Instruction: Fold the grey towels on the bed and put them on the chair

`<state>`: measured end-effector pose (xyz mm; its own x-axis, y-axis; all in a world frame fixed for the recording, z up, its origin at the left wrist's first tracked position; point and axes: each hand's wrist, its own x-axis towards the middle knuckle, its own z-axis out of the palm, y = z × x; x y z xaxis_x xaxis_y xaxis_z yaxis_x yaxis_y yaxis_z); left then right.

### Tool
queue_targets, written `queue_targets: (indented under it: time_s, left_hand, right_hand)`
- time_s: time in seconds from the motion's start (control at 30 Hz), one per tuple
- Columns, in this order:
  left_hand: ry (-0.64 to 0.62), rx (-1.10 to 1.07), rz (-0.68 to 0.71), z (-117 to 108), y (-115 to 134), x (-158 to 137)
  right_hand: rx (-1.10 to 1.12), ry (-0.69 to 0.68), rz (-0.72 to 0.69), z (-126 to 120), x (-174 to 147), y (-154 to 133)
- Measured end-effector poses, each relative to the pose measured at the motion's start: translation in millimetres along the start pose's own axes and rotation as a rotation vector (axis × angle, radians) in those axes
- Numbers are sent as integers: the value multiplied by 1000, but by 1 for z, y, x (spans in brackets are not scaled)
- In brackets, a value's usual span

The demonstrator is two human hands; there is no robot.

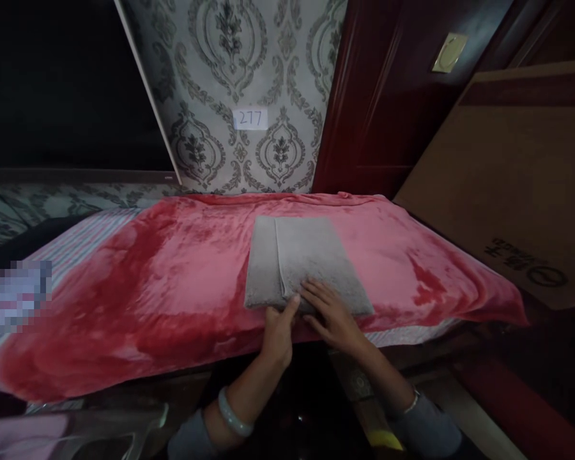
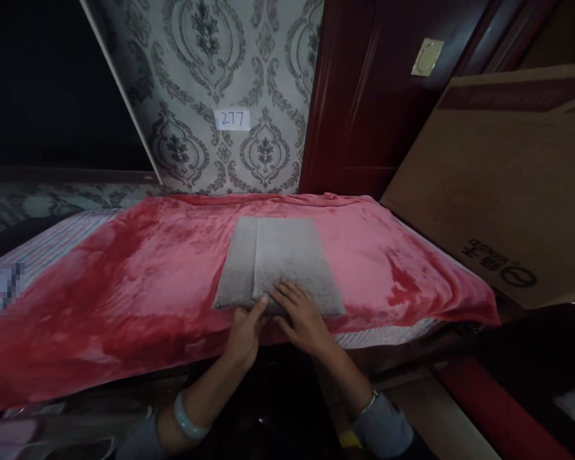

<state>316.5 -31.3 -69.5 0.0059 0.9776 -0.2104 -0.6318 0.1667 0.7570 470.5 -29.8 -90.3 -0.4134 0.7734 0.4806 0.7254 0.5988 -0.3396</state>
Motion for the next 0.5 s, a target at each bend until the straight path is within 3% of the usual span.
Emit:
queue_targets:
  time_s: [0.13,0.23,0.33,0.43,0.5]
  left_hand:
    - [23,4,-75,5,-7,9]
    - [117,-2,-76,4,-12,14]
    - [125,7,-66,4,-8,16]
    - [87,21,-32,4,16,15]
    - [77,47,9,-2,45,15]
  right_hand:
    - [120,215,77,-10,-8,9]
    - [141,431,211,-22,-11,24]
    - [194,592,370,-32,-13,43]
    - [263,641,521,-37,-15,62]
    - [288,636,576,-37,-15,74]
